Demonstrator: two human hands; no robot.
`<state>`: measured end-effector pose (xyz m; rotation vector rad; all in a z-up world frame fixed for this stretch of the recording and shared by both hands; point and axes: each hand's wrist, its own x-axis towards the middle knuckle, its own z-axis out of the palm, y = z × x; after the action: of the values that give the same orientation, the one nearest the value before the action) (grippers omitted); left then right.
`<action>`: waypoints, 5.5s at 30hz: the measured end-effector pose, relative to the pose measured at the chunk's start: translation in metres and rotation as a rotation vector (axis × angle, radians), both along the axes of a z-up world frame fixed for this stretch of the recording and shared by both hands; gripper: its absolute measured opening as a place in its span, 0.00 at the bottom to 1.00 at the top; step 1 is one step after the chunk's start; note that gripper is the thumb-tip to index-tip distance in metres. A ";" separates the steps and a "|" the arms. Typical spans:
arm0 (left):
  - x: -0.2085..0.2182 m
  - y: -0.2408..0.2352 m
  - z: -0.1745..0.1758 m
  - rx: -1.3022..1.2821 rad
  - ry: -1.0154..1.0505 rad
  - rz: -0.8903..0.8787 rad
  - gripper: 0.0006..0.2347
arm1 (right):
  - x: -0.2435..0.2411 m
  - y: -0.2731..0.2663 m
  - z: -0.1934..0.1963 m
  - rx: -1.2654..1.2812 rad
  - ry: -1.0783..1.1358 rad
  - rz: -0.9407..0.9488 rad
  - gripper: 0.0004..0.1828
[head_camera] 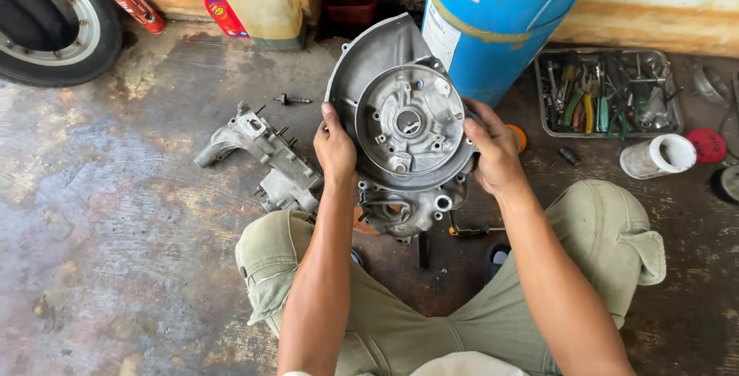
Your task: Cleaning a motorcycle engine casing using a screwdriver and a brush
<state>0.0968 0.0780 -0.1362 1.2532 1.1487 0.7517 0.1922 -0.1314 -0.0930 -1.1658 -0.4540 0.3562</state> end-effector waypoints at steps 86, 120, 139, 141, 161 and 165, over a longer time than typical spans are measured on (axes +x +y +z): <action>-0.029 -0.016 0.036 -0.577 -0.848 -0.157 0.30 | 0.056 -0.007 -0.095 -1.264 -0.204 -0.119 0.22; -0.015 -0.032 0.071 -0.714 -0.751 0.293 0.23 | -0.036 -0.012 -0.056 -0.481 -1.169 -0.307 0.21; -0.009 -0.035 0.063 -0.659 -0.843 0.333 0.25 | -0.110 -0.011 -0.106 -0.623 -0.943 -0.297 0.16; -0.009 -0.030 0.046 -0.634 -0.865 0.306 0.25 | -0.101 -0.019 -0.110 -0.563 -0.951 -0.398 0.17; -0.028 -0.033 0.059 -0.445 -0.715 0.160 0.32 | -0.078 -0.027 -0.031 -0.397 -0.705 -0.409 0.20; -0.029 -0.036 0.064 -0.401 -0.518 0.081 0.39 | -0.059 -0.025 0.040 -0.412 -0.470 -0.287 0.18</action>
<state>0.0683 0.0418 -0.0718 0.6282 0.8663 0.7986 0.1333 -0.1562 -0.0533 -1.7044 -0.6286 -0.0881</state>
